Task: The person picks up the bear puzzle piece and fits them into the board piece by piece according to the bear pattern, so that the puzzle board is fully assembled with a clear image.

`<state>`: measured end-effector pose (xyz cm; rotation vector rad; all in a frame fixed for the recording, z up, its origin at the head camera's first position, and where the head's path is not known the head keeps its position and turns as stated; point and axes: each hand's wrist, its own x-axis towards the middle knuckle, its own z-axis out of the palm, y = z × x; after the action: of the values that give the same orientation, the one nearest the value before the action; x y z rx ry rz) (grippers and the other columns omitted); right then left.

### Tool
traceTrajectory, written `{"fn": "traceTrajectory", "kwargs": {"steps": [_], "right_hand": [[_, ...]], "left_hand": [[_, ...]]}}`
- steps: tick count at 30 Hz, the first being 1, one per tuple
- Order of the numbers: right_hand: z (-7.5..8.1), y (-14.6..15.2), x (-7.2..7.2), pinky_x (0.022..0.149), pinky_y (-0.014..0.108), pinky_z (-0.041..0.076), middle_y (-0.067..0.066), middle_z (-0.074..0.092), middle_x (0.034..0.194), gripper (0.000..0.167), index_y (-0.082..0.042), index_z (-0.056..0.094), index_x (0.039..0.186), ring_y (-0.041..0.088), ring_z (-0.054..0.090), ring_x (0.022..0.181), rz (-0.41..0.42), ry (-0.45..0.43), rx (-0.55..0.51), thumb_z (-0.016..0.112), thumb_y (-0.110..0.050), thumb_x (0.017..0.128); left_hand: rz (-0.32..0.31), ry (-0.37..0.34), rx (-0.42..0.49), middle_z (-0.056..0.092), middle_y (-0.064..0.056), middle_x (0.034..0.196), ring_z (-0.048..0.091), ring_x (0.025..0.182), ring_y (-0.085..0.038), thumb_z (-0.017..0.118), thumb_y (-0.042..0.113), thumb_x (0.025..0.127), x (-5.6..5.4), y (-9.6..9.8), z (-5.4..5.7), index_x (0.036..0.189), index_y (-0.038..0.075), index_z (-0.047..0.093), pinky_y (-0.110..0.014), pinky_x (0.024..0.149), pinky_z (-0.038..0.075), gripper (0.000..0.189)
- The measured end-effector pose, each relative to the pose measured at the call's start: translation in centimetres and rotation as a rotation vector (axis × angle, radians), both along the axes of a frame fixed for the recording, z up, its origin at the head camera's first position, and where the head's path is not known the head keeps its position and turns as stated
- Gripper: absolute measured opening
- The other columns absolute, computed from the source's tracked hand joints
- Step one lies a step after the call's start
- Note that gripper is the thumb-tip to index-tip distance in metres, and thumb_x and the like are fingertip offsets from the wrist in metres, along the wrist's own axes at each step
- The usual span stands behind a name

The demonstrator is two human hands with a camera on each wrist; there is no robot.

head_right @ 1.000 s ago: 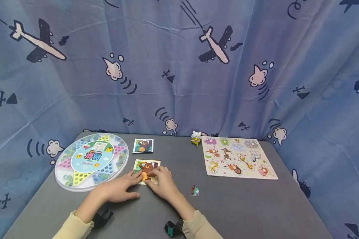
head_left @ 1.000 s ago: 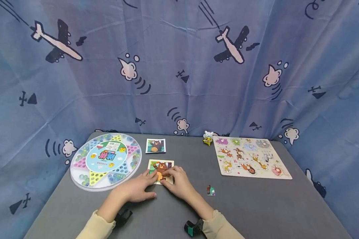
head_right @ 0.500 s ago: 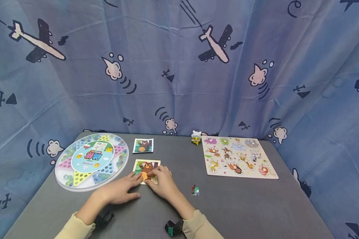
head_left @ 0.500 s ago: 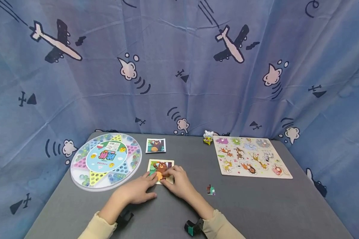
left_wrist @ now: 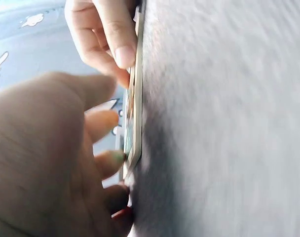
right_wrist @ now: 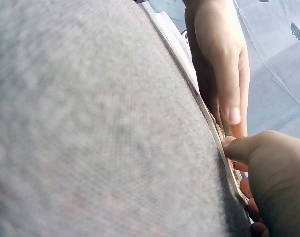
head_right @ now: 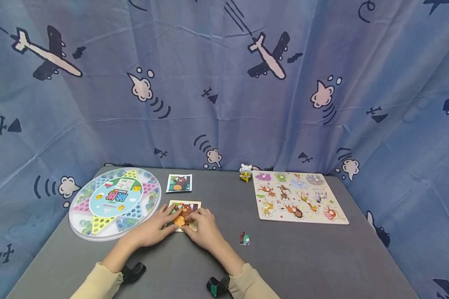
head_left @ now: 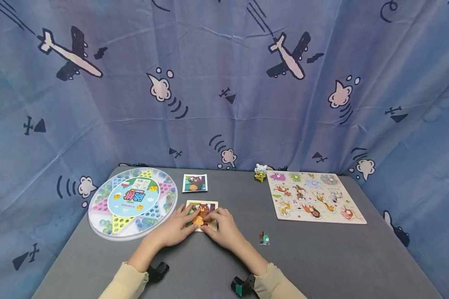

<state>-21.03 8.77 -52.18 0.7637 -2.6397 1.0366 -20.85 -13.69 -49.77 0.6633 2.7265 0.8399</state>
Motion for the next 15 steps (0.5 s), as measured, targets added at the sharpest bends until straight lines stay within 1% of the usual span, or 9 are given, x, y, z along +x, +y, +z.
{"fn": "traceTrajectory", "kwargs": {"steps": [4,7,11,15], "right_hand": [[0.08,-0.04,0.0,0.086,0.041,0.049,0.002,0.069,0.102,0.016,-0.012,0.081,0.103,0.02,0.059,0.095,0.005,0.012,-0.002,0.085,-0.022,0.091],[0.08,-0.09,-0.02,0.085,0.04,0.049,0.002,0.069,0.102,0.017,-0.012,0.081,0.103,0.019,0.059,0.094,0.004,0.02,0.002,0.085,-0.023,0.091],[0.08,-0.06,0.01,0.084,0.039,0.049,0.002,0.069,0.101,0.017,-0.012,0.081,0.103,0.019,0.058,0.093,0.001,0.026,0.002,0.085,-0.022,0.091],[0.1,0.03,0.03,0.084,0.04,0.049,0.002,0.07,0.101,0.016,-0.011,0.081,0.102,0.019,0.059,0.093,0.008,0.031,-0.011,0.085,-0.021,0.09]], "left_hand": [[0.01,0.023,-0.006,0.025,-0.02,0.174,0.01,0.16,-0.052,0.056,0.034,0.111,-0.57,0.21,-0.51,0.162,0.011,0.045,-0.069,0.127,0.017,0.057],[0.01,0.034,-0.005,0.024,-0.02,0.174,0.01,0.161,-0.05,0.056,0.033,0.11,-0.79,0.34,-0.81,0.161,0.01,0.046,-0.066,0.129,0.014,0.057],[0.012,0.04,0.0,0.025,-0.019,0.174,0.011,0.161,-0.049,0.057,0.032,0.11,-0.71,0.54,-0.83,0.16,0.01,0.048,-0.063,0.131,0.013,0.055],[0.016,0.045,0.006,0.027,-0.021,0.173,0.013,0.16,-0.051,0.059,0.029,0.109,-0.46,0.8,-0.55,0.16,0.009,0.049,-0.064,0.13,0.015,0.055]]}}
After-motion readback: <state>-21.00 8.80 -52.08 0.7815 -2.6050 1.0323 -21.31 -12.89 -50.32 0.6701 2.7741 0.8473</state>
